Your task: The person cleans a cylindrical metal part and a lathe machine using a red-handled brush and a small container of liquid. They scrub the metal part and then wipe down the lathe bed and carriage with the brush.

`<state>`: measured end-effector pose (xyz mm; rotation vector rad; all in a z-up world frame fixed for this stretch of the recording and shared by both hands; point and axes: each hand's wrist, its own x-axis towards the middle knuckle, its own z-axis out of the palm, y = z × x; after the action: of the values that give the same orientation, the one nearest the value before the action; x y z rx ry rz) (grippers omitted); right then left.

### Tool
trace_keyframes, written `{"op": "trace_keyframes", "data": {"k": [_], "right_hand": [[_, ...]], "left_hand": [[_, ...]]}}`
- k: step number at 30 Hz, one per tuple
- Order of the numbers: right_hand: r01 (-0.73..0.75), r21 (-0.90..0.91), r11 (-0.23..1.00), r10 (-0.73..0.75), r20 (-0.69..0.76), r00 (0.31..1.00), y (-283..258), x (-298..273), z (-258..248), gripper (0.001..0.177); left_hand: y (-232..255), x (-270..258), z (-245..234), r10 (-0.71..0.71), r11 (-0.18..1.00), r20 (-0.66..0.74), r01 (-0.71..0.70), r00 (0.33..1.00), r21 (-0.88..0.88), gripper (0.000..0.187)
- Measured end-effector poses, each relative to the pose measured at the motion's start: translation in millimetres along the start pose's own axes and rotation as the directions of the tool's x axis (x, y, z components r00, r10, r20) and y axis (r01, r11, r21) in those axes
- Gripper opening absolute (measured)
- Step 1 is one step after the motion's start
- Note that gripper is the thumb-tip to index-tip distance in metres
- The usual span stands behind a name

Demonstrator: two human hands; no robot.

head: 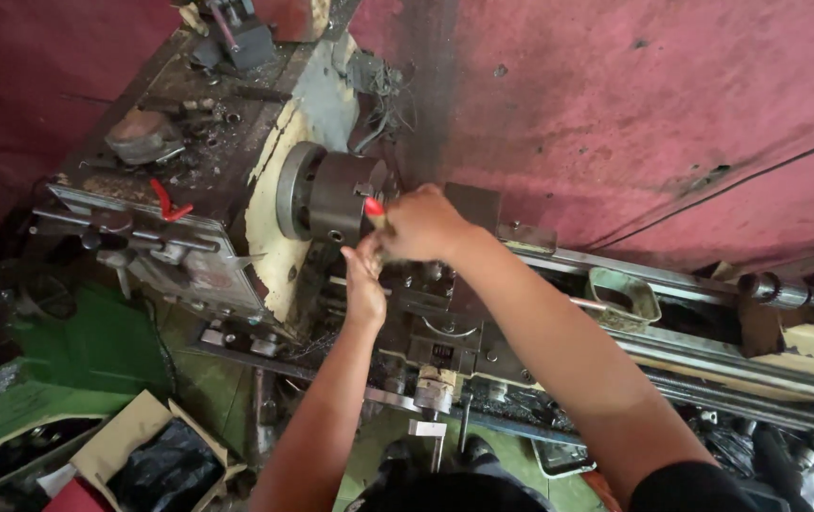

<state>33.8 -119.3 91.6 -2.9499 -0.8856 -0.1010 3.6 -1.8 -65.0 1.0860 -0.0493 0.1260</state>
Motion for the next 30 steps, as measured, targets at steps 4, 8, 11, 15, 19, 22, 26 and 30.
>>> {"op": "trace_keyframes", "data": {"k": [4,8,11,15,19,22,26,30], "right_hand": [[0.029,0.061,0.998,-0.027,-0.028,0.999,7,-15,6,0.041],[0.25,0.19,0.949,-0.24,-0.075,0.968,5,-46,-3,0.026],[0.492,0.339,0.802,-0.359,-0.385,0.85,13,-80,-8,0.017],[0.536,0.618,0.576,-0.133,-0.575,0.807,25,-128,-9,0.022],[0.215,0.609,0.763,0.293,-0.623,0.725,43,-173,49,0.027],[0.145,0.473,0.869,0.323,-0.765,0.558,24,-175,75,0.015],[0.29,0.547,0.785,0.311,-0.753,0.58,0,-190,95,0.02],[0.22,0.738,0.638,0.48,-0.605,0.635,-3,-239,137,0.024]], "left_hand": [[7,3,5,0.042,0.996,0.075,-0.048,0.996,0.079,0.079],[15,12,2,0.119,0.98,0.285,-0.159,0.951,0.122,0.084],[44,14,6,0.19,0.902,0.509,-0.353,0.839,0.247,0.093],[72,19,10,0.166,0.697,0.724,-0.599,0.67,0.394,0.056],[72,16,44,0.158,0.392,0.803,-0.783,0.575,0.483,0.083],[51,12,48,0.047,0.319,0.823,-0.789,0.566,0.525,0.079],[46,14,47,0.017,0.33,0.794,-0.754,0.607,0.569,0.083],[70,0,55,-0.11,0.217,0.739,-0.71,0.665,0.67,0.071]]}}
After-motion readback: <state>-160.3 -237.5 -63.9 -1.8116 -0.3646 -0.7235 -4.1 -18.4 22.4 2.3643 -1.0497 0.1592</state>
